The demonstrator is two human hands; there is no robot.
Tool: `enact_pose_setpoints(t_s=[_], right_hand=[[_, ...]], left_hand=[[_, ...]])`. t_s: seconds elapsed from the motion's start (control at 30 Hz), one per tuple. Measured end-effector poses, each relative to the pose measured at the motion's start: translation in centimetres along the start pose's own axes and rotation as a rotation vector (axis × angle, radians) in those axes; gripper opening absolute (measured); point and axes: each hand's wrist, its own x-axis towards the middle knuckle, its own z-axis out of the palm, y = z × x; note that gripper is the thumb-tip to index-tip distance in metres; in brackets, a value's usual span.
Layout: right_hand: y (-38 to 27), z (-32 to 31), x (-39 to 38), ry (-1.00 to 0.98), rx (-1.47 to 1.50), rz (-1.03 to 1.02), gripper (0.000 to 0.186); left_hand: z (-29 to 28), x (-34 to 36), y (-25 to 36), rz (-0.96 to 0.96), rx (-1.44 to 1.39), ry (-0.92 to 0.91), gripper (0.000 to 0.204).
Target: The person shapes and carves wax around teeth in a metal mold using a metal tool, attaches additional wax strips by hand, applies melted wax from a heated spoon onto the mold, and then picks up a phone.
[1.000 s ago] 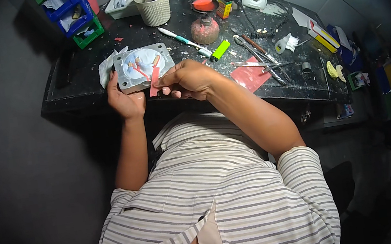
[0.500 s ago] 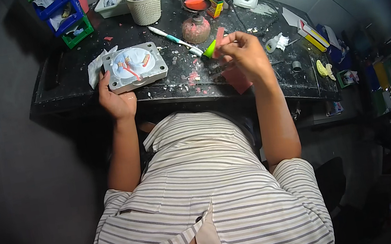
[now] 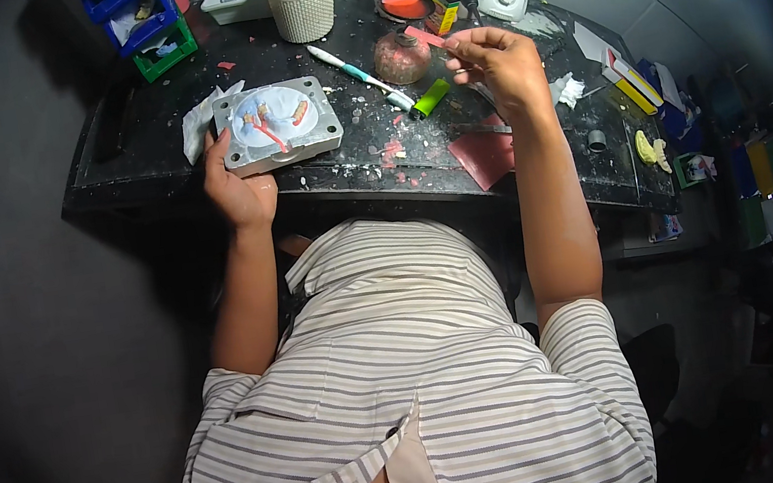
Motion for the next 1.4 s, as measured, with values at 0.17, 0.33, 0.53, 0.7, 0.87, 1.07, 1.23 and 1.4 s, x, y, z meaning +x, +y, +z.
enact_pose_setpoints(t_s=[0.17, 0.33, 0.53, 0.7, 0.87, 1.07, 1.23, 1.4], right_hand=[[-0.4, 1.7, 0.3, 0.047, 0.030, -0.012, 0.018], [-1.0, 2.8, 1.5, -0.006, 0.106, -0.008, 0.020], [-0.4, 3.2, 2.1, 0.000, 0.149, -0.021, 0.019], [-0.3, 2.3, 0.5, 0.041, 0.138, -0.004, 0.018], [-0.1, 0.1, -1.5, 0.058, 0.136, 0.032, 0.019], [0.6, -2.0, -2.8, 0.069, 0.135, 0.068, 0.016], [1.4, -2.6, -2.0, 0.094, 0.248, 0.098, 0.018], [1.8, -2.3, -1.5, 0.007, 0.294, 0.071, 0.023]], left_hand=[[0.1, 0.0, 0.1, 0.011, 0.007, -0.011, 0.045], [0.1, 0.0, 0.2, 0.015, 0.028, -0.027, 0.047], [-0.5, 0.0, 0.0, -0.007, -0.036, -0.006, 0.048], [-0.2, -0.1, 0.1, -0.001, -0.053, -0.024, 0.049], [-0.4, 0.1, 0.0, 0.014, -0.049, -0.047, 0.050], [0.0, -0.1, 0.2, 0.001, -0.018, -0.024, 0.052], [0.4, -0.4, 0.4, 0.002, -0.009, -0.026, 0.053], [0.0, 0.0, 0.2, 0.009, -0.015, -0.038, 0.052]])
